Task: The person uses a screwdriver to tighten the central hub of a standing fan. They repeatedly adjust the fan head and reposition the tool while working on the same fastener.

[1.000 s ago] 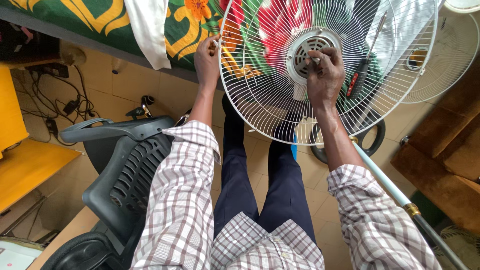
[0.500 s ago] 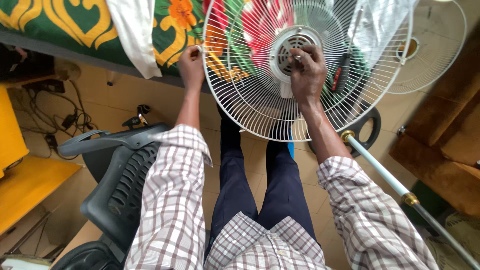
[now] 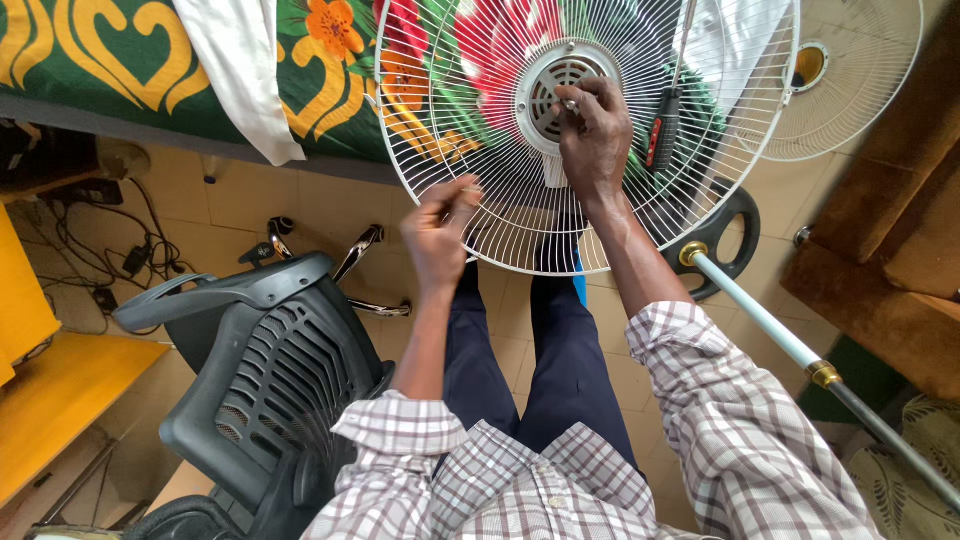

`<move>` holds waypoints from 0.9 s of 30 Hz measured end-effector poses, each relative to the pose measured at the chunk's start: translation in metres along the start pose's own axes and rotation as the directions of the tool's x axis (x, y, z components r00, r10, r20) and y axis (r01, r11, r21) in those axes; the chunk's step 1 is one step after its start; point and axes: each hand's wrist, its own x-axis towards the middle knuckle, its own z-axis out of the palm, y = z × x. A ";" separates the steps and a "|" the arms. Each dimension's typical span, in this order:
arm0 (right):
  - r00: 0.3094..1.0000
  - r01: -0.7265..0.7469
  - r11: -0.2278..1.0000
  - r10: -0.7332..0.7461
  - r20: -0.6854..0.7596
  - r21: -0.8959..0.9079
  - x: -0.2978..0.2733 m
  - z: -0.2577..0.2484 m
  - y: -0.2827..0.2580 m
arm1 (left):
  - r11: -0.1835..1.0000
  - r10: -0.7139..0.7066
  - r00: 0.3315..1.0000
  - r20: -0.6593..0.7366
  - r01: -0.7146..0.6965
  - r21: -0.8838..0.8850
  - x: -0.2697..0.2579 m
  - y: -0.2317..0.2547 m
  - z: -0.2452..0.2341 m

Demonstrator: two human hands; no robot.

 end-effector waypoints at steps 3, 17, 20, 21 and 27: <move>1.000 0.012 1.000 -0.012 -0.011 -0.013 0.001 -0.002 -0.002 | 0.966 0.095 0.980 0.174 -0.133 0.220 0.005 -0.001 0.038; 0.993 -0.024 0.998 0.016 0.121 0.064 0.006 -0.012 0.023 | 0.702 0.482 0.865 0.141 -0.478 0.528 0.070 -0.024 0.046; 0.994 -0.013 0.996 0.004 0.105 0.091 0.002 -0.008 0.032 | 0.689 0.478 0.875 -0.070 -0.325 0.648 0.038 0.000 -0.001; 0.995 -0.005 0.995 -0.005 0.096 0.104 0.003 -0.006 0.033 | 0.737 0.426 0.896 -0.124 -0.264 0.621 0.029 0.000 -0.010; 0.997 0.060 0.998 -0.061 0.038 0.037 0.001 -0.003 0.025 | 0.971 -0.194 0.963 -0.186 0.216 0.105 0.009 -0.038 -0.015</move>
